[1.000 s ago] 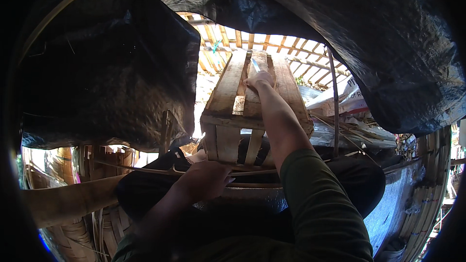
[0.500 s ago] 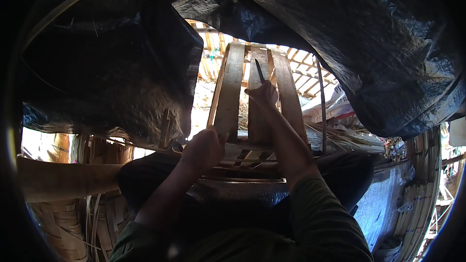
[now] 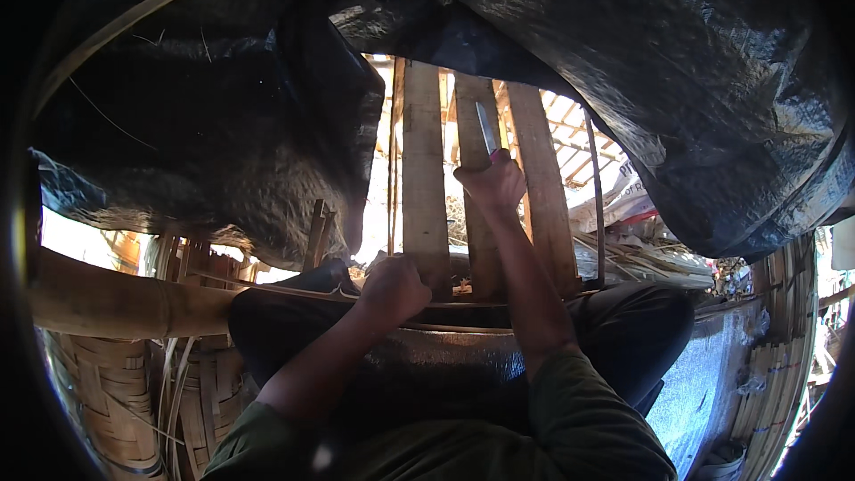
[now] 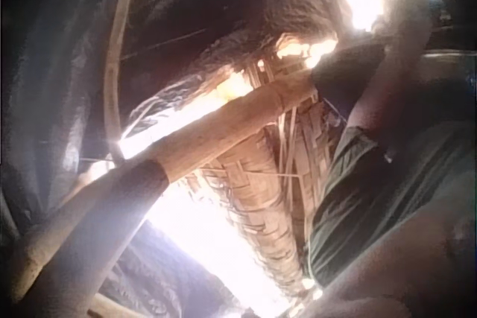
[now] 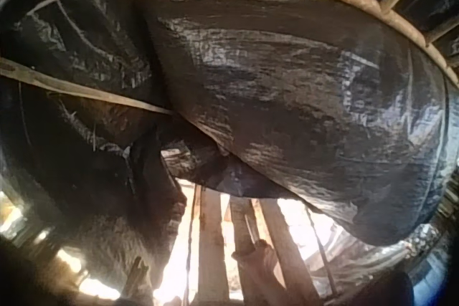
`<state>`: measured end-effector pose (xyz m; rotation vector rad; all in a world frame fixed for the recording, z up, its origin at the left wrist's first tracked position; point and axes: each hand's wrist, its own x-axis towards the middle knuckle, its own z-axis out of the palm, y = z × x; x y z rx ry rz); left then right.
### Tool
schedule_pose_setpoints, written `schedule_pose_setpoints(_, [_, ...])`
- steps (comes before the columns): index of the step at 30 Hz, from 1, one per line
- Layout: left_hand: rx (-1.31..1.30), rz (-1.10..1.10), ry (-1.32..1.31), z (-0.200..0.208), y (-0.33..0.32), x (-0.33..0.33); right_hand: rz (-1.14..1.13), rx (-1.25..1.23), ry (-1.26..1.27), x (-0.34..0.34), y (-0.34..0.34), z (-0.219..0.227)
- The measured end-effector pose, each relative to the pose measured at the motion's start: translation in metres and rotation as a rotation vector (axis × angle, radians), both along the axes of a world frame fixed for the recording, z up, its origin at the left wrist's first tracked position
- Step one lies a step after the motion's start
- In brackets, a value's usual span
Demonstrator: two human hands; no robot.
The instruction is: The person scrapes and trims bamboo strips using a knife, adjusts a wooden crate, and continues shaving and splitting bamboo pieces with the knife.
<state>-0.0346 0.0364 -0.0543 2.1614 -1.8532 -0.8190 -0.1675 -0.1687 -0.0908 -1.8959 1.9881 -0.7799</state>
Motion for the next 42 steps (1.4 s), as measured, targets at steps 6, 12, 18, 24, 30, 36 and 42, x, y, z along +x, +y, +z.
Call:
schedule_pose_setpoints(6, [-0.015,0.075,0.03,-0.001,-0.021,0.013,-0.065,-0.054,0.003,0.008,-0.01,-0.002])
schedule_pose_setpoints(12, [0.074,0.098,-0.014,0.006,-0.042,0.021,-0.084,-0.026,0.001,0.012,-0.025,-0.012])
schedule_pose_setpoints(18, [0.079,0.091,-0.047,-0.003,-0.053,0.042,-0.061,0.048,0.003,0.026,-0.032,-0.018])
schedule_pose_setpoints(24, [0.174,0.136,-0.059,-0.002,-0.068,0.064,-0.055,0.094,0.001,0.042,-0.031,-0.014])
schedule_pose_setpoints(30, [0.104,0.079,-0.063,0.0,-0.052,0.043,-0.091,0.077,-0.089,0.022,-0.02,-0.014])
schedule_pose_setpoints(36, [0.103,0.03,-0.008,-0.007,-0.046,0.019,-0.116,0.086,-0.029,-0.008,-0.011,-0.02])
schedule_pose_setpoints(42, [0.158,0.059,0.001,0.003,-0.046,0.015,-0.136,0.039,-0.029,-0.008,-0.016,-0.025])
